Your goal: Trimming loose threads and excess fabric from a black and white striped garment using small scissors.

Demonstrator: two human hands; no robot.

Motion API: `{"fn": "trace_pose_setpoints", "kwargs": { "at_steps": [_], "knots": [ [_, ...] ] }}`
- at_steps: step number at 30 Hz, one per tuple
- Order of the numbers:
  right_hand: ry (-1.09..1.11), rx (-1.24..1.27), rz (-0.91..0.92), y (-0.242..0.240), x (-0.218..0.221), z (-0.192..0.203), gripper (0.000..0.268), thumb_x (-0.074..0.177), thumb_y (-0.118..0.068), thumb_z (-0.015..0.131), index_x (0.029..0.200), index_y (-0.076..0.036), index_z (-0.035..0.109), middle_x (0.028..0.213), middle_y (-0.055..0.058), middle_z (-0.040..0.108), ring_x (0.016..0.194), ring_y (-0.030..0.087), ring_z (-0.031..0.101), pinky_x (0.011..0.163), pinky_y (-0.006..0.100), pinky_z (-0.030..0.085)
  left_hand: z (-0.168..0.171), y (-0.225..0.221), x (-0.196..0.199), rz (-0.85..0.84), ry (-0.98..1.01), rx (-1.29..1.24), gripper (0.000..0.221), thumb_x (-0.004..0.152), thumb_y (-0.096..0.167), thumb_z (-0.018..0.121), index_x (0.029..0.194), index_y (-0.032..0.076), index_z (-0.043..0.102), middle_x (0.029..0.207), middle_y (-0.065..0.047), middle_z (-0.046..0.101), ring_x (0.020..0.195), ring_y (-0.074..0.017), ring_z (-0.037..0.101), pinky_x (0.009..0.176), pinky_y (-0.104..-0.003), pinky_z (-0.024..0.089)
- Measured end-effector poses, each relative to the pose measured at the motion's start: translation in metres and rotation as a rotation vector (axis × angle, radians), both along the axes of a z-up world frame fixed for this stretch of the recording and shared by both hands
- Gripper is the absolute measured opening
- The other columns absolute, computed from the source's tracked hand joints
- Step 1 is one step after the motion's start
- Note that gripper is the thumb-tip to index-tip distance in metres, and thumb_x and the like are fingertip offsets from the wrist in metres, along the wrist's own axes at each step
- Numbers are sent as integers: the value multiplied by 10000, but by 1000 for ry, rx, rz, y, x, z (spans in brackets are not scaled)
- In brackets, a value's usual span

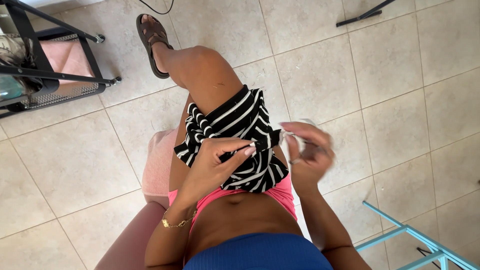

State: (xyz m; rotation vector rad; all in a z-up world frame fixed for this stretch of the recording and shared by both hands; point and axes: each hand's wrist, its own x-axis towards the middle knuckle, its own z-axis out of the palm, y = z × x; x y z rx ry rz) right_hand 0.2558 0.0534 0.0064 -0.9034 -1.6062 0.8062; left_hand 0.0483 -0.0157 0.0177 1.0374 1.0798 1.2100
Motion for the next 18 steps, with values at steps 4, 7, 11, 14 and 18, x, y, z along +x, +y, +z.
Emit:
{"fn": "trace_pose_setpoints", "kwargs": {
  "at_steps": [4,7,11,14,18],
  "knots": [
    [192,-59,440,10,20,-6,675,1183,-543,432,1138,80,688,1192,193,785,1225,317,761,1092,408,581,-4,-6,4,5,-38,-18,239,1087,76,650,1234,55,838,1067,-133,863,1054,-236,779,946,-447,602],
    [91,33,386,5,-4,3,326,752,159,922,996,42,740,998,241,825,1133,511,788,1043,526,591,9,-1,2,-18,-35,33,245,1080,62,644,1228,54,840,1035,-133,860,1016,-216,769,902,-447,613],
    [87,32,244,3,-8,6,240,827,70,896,828,-28,677,868,143,831,1049,410,829,1157,415,504,12,-5,5,-5,-22,30,275,1095,56,611,1272,58,822,1008,-141,850,995,-241,786,900,-444,619],
    [174,-2,317,18,10,10,186,920,13,840,891,-39,663,941,142,827,1142,393,801,1205,406,478,16,-2,4,-1,-27,37,278,1098,61,608,1284,51,815,1036,-143,855,1019,-255,792,910,-455,620],
    [-113,-40,935,49,68,-48,335,1170,-331,587,1486,-219,593,1524,8,670,1658,312,400,1423,580,75,45,6,4,-30,152,-68,308,1117,218,593,1077,14,821,730,75,520,684,-58,375,606,-247,341]
  ]
}}
